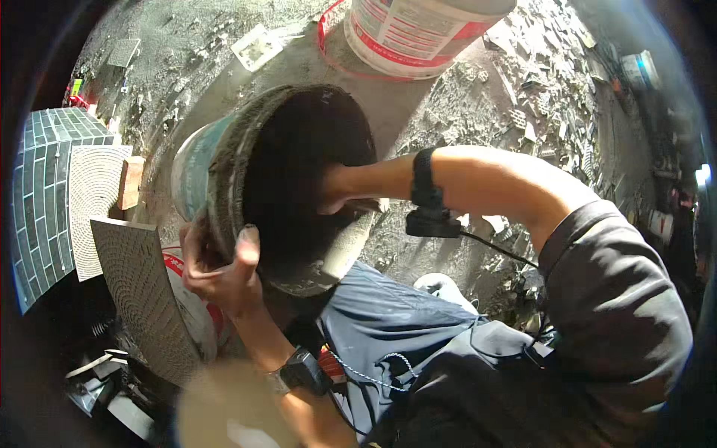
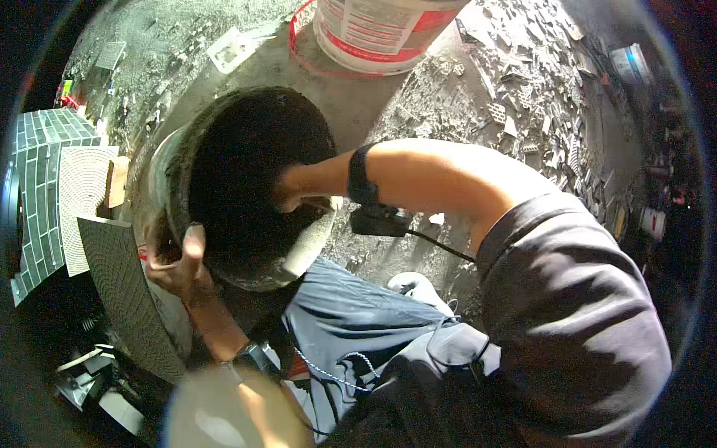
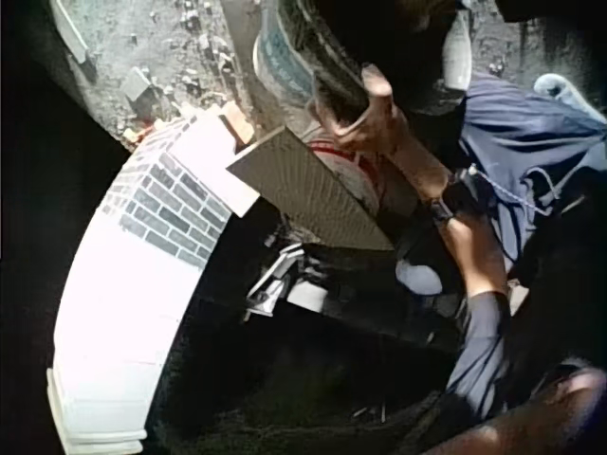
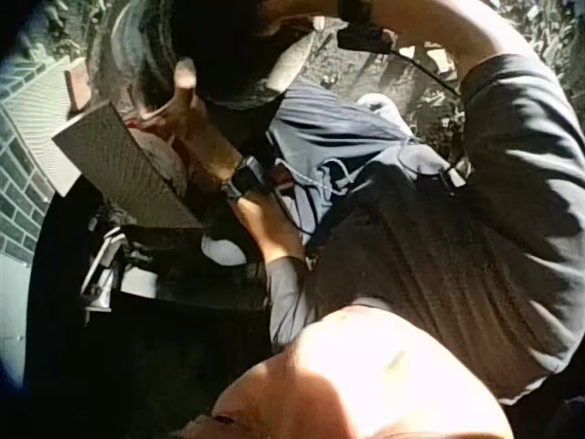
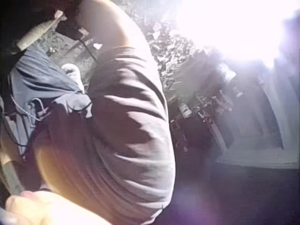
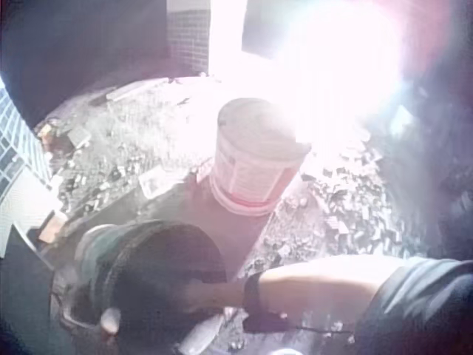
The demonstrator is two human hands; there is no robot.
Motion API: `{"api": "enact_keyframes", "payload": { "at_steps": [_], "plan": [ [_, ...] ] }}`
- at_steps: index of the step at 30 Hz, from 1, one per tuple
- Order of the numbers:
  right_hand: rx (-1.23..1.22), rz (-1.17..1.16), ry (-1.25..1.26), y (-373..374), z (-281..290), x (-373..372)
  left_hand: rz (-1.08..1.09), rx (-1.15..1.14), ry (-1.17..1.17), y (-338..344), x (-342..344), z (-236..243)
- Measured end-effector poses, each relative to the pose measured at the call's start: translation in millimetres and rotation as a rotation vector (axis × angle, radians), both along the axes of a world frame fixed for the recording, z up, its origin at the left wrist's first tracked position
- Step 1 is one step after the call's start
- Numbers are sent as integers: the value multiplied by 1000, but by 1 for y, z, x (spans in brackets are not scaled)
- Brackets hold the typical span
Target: Applying mortar/adhesive to a large tile and preparing it for installation.
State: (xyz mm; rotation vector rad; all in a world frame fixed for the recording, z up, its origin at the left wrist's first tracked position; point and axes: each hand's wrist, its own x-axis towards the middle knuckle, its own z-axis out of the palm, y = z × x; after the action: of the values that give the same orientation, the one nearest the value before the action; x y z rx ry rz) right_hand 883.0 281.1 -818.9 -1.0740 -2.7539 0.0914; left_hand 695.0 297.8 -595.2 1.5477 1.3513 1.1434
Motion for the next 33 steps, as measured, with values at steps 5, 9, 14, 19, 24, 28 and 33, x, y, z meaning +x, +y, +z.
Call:
{"api": "enact_keyframes", "payload": {
  "at_steps": [5, 9, 14, 19, 24, 28, 33],
  "plan": [
    [-1256, -52, 328, -12, 79, -39, -121, 71, 81, 2, -38, -1],
    [-1675, -405, 594, -29, 155, -64, -99, 104, 121, 10, -87, -26],
    [-1966, -557, 1093, -47, 216, -57, -6, -31, 51, 0, -67, -6],
    [-2180, -560, 1381, -50, 246, -48, -67, -157, 133, 3, -83, -3],
    [-2344, -563, 1756, -37, 256, -45, -253, -122, -158, -22, -32, 45],
    [-1924, -47, 2161, -29, 227, -13, -162, -182, -114, -17, -31, 29],
    [-1321, -318, 1435, 8, 223, -3, -126, -215, -16, 32, -112, 4]
  ]
}}
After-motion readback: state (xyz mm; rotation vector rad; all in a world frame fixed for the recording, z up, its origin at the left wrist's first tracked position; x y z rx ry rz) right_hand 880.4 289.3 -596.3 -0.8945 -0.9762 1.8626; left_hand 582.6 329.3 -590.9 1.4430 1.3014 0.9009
